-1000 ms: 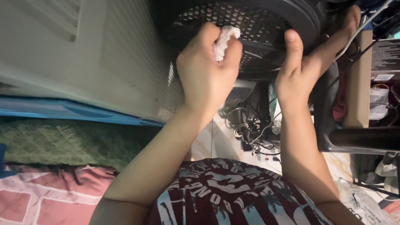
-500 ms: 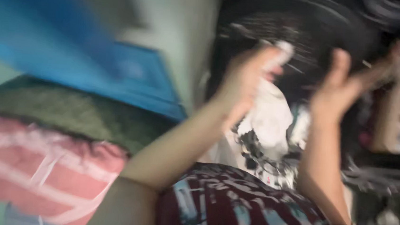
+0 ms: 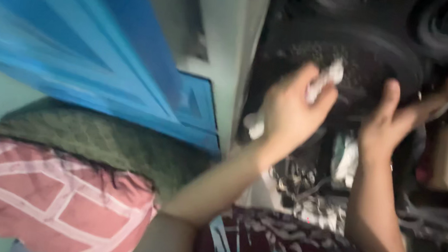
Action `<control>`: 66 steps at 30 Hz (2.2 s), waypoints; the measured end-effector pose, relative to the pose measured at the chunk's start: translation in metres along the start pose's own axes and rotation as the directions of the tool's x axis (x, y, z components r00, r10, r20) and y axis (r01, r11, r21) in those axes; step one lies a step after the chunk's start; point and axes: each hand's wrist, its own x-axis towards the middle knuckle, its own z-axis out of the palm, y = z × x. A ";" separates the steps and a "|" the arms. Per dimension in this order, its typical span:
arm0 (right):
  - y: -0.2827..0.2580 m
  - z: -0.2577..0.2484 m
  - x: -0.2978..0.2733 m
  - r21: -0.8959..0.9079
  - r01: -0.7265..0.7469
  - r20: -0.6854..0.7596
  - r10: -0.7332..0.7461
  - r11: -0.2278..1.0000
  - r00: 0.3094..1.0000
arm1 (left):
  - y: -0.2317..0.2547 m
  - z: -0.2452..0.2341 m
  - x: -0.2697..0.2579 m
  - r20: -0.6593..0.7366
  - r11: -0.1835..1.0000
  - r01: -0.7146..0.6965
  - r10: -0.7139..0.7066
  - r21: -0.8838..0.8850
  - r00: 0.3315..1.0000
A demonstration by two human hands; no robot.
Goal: The person cleans a black speaker using a white cloth and a cotton swab. They wipe the speaker grille and use the swab to clean small crevices. The person is sitting on the floor during the task.
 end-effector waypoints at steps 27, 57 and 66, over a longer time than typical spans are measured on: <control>-0.014 0.007 0.015 0.070 0.004 -0.041 -0.001 0.998 0.999 | -0.024 0.043 0.021 0.056 0.988 -0.104 0.098 0.118 0.994; -0.020 0.006 0.015 0.119 0.004 -0.026 -0.001 0.993 1.000 | -0.005 0.010 0.018 0.181 0.970 -0.120 0.081 0.211 0.980; -0.024 0.003 0.021 0.091 -0.011 -0.039 0.015 0.996 0.999 | 0.002 0.029 0.027 0.224 0.925 -0.191 0.120 0.330 0.967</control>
